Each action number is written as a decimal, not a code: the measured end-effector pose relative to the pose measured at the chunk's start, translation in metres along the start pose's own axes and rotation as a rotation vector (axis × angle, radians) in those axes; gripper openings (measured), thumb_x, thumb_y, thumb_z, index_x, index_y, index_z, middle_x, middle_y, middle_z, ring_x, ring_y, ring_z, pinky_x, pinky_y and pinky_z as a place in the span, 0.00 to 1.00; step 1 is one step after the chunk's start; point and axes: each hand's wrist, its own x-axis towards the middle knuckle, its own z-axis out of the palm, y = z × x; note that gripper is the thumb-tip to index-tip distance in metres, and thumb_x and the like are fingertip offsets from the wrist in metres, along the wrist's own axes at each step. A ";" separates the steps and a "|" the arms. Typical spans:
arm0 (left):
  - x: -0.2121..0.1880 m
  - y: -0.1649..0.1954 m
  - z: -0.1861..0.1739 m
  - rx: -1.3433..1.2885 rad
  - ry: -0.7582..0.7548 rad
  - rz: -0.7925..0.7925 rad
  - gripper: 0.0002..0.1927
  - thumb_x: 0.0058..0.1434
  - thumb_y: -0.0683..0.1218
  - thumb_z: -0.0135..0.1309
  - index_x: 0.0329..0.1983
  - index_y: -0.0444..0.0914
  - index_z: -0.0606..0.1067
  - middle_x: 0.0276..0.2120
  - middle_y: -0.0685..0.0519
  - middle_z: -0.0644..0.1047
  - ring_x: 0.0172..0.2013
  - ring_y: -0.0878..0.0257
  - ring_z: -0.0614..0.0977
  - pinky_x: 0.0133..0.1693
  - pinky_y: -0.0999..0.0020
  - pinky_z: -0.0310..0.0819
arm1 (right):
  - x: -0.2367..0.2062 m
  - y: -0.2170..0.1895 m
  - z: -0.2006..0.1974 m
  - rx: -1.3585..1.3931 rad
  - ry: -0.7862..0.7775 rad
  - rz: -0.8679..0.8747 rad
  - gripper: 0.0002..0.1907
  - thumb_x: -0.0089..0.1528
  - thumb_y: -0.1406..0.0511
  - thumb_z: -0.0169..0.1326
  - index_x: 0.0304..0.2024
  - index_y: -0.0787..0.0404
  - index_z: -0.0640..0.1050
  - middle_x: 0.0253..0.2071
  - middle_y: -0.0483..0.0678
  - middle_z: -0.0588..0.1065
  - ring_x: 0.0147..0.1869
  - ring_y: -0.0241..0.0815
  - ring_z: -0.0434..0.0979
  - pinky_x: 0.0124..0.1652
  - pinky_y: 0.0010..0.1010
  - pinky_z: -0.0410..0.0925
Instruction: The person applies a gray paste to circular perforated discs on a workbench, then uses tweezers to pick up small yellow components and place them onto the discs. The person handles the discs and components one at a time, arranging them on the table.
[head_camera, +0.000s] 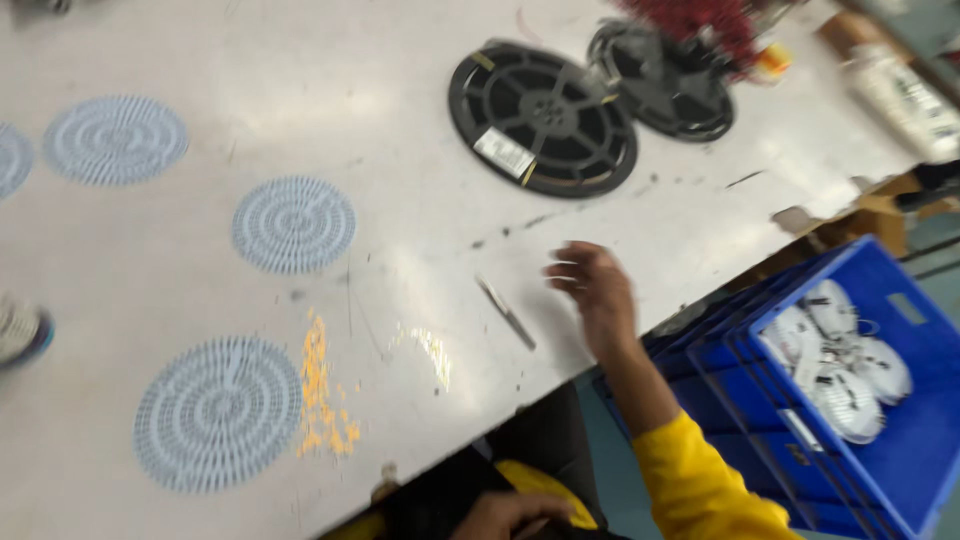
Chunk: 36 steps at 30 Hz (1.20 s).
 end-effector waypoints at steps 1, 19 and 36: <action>-0.005 0.002 0.000 -0.001 0.055 -0.016 0.17 0.65 0.44 0.56 0.57 0.38 0.79 0.47 0.50 0.84 0.50 0.64 0.85 0.53 0.70 0.78 | -0.016 0.000 -0.015 0.010 0.084 0.003 0.26 0.71 0.51 0.44 0.58 0.66 0.71 0.54 0.56 0.74 0.55 0.51 0.76 0.57 0.45 0.70; -0.106 -0.008 -0.108 -0.562 1.163 -0.408 0.25 0.66 0.44 0.48 0.67 0.40 0.65 0.54 0.44 0.76 0.52 0.49 0.79 0.54 0.55 0.73 | -0.069 0.105 0.020 -0.365 -0.181 0.477 0.16 0.63 0.72 0.54 0.54 0.69 0.79 0.45 0.63 0.79 0.47 0.55 0.77 0.48 0.42 0.72; -0.227 -0.008 -0.159 -0.465 1.775 -0.279 0.27 0.63 0.42 0.51 0.67 0.41 0.64 0.52 0.39 0.76 0.50 0.48 0.79 0.52 0.51 0.74 | -0.027 0.213 0.155 -0.679 -0.495 0.728 0.15 0.61 0.71 0.55 0.51 0.68 0.80 0.43 0.61 0.80 0.46 0.54 0.78 0.47 0.41 0.72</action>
